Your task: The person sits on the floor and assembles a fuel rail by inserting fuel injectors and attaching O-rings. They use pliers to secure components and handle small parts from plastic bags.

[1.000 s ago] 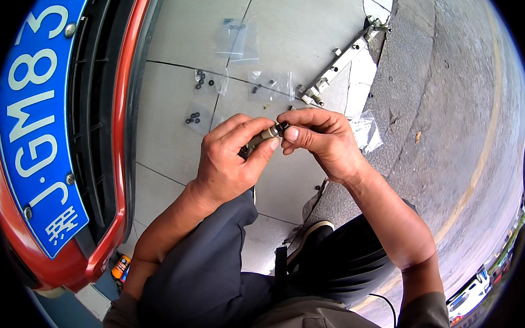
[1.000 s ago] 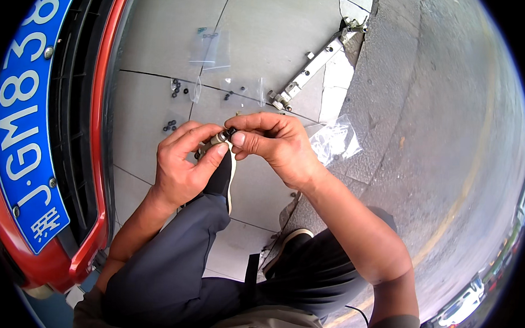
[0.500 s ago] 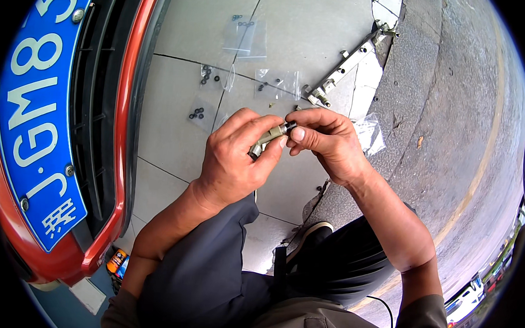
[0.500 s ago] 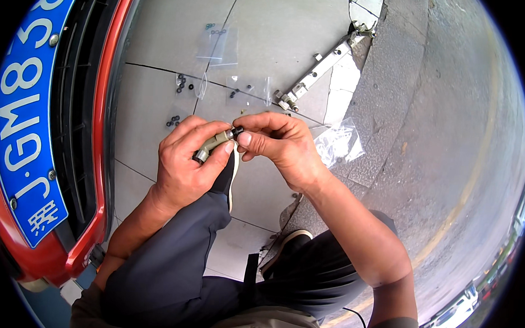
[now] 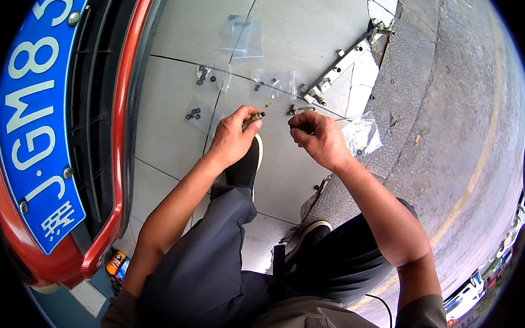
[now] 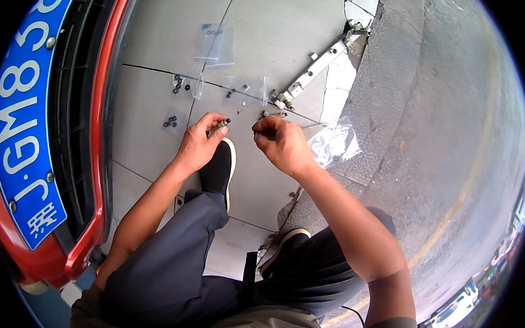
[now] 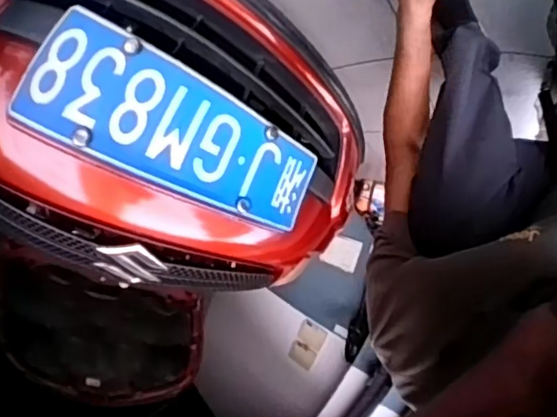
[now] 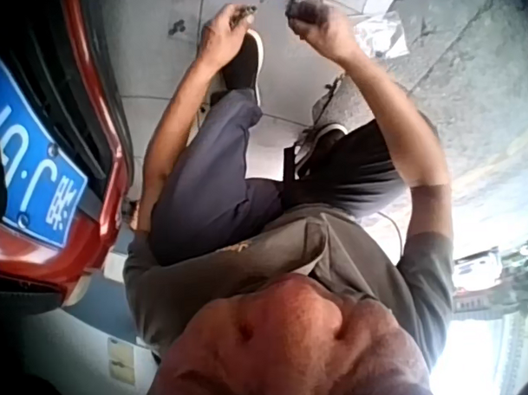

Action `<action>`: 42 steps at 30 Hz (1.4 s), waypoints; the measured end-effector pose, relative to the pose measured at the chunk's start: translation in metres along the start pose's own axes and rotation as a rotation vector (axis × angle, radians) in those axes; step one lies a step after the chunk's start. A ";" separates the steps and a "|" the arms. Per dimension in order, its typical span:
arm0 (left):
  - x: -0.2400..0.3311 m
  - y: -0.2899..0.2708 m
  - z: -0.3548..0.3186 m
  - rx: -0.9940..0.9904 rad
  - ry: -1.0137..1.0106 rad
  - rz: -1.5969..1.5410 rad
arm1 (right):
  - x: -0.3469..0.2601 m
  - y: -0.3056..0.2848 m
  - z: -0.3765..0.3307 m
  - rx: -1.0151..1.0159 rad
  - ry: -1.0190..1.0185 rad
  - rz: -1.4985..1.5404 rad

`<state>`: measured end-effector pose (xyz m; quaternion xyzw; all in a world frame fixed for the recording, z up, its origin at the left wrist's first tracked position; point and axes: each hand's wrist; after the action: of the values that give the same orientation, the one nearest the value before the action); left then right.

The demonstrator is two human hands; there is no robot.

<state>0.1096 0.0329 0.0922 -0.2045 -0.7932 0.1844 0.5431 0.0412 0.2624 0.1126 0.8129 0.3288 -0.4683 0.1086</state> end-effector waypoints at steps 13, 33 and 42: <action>-0.045 -0.013 -0.007 -0.041 -0.276 -0.527 | 0.089 0.092 0.053 0.216 -0.237 -0.664; 0.309 -0.155 -0.152 -0.187 0.111 -0.803 | -0.050 -0.044 -0.063 0.090 0.181 -0.429; 0.310 -0.050 -0.109 0.000 0.259 -0.078 | -0.125 -0.027 -0.254 0.435 0.299 0.150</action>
<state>0.1041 0.1607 0.3990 -0.1954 -0.7237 0.1352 0.6479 0.1561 0.3516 0.3568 0.8993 0.1716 -0.3933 -0.0839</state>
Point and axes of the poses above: each hand's wrist, its own z-axis towards the middle knuckle, its own y-axis out of the palm, x = y × z, and after that the axes turned 1 degree about z, right-handed
